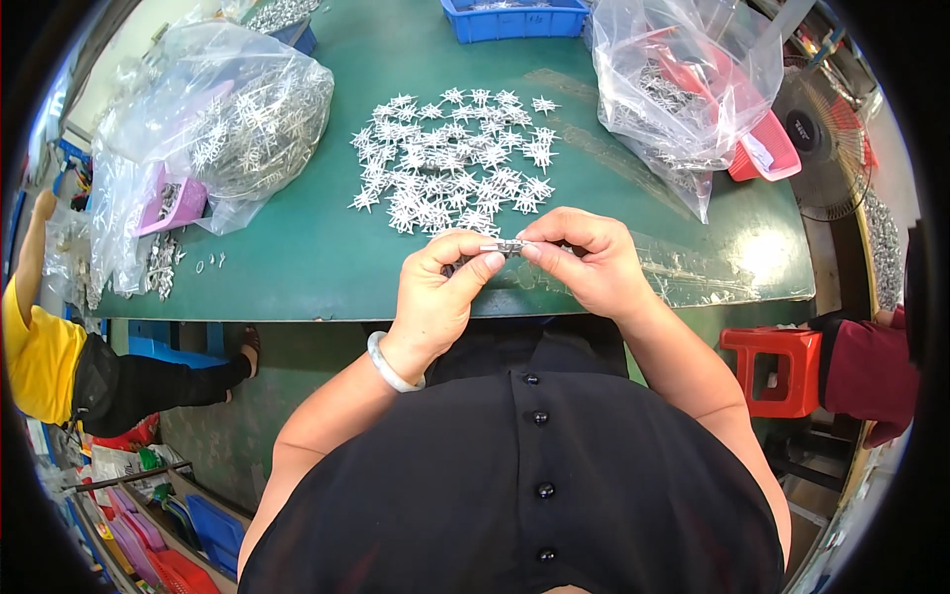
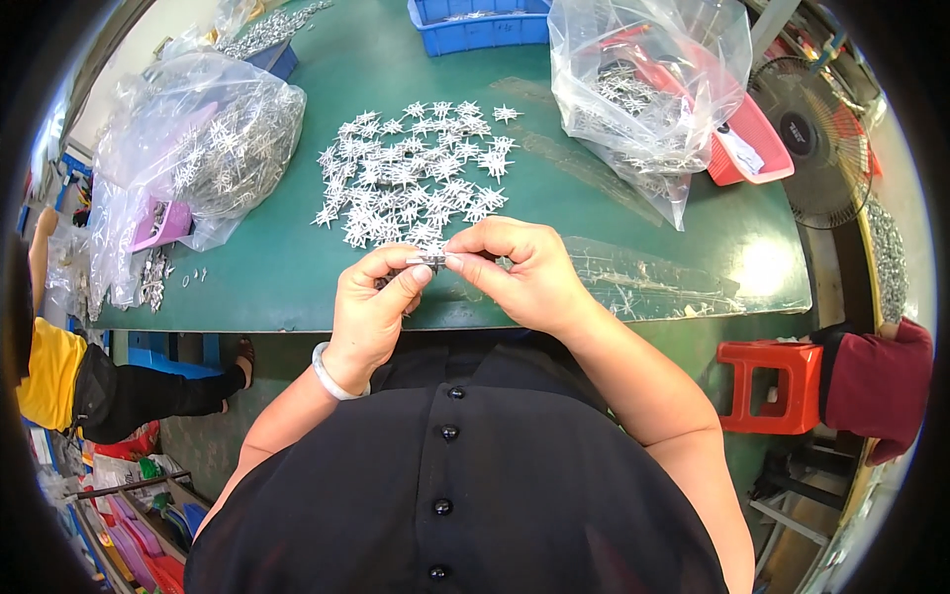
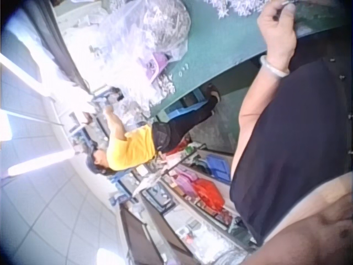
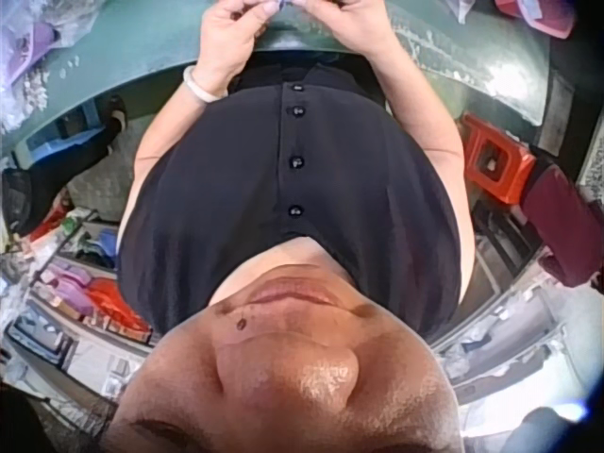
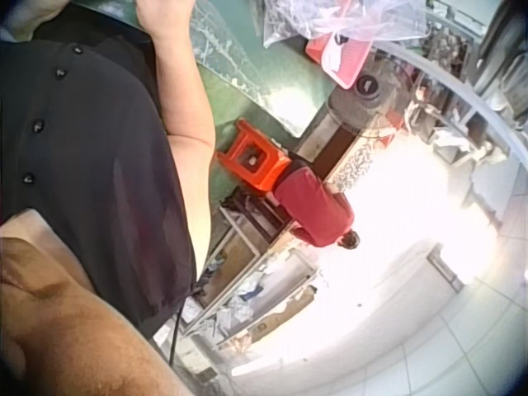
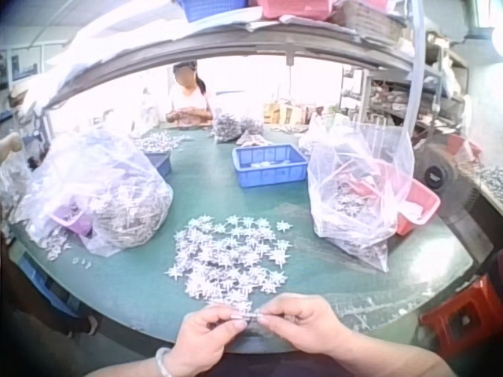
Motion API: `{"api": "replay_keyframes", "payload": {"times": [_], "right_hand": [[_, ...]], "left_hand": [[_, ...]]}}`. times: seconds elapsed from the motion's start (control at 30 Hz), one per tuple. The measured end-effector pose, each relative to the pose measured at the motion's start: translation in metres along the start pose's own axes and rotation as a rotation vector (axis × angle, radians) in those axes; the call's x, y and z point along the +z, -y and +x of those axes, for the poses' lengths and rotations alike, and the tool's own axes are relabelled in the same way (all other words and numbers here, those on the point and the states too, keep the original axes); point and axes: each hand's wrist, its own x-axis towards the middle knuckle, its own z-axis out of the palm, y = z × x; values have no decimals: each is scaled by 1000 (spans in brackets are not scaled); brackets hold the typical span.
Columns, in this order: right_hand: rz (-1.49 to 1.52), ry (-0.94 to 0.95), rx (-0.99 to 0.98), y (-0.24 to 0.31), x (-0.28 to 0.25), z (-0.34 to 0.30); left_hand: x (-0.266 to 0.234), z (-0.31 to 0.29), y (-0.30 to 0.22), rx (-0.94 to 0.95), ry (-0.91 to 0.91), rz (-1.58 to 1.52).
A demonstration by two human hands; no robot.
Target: The person joins small metal components together by hand and later reaches out to adjust an electric fan.
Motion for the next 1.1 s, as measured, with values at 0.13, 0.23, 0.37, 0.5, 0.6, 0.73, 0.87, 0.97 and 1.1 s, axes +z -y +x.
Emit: {"api": "replay_keyframes", "payload": {"times": [0.13,0.23,0.37,0.5,0.6,0.73,0.87,0.97,1.1], "right_hand": [[-80,-18,-132,0,1,1],[-124,-20,-171,0,1,1],[-240,-40,-312,0,2,0],[-415,-51,-506,2,2,3],[-503,-44,-593,3,1,4],[-546,-55,-670,2,2,3],[-286,-26,-283,1,5,-1],[-2,74,129,-3,0,2],[-377,10,177,-24,-16,24]], "left_hand": [[-1,0,0,59,4,66],[-1,0,-3,57,2,61],[-3,0,-4,33,11,118],[-2,0,-5,-32,-12,97],[-3,1,-4,19,24,117],[-2,1,-6,-30,18,73],[-6,-1,-4,-32,147,33],[-12,-2,1,-153,153,-27],[-11,0,0,-362,51,-261]]}}
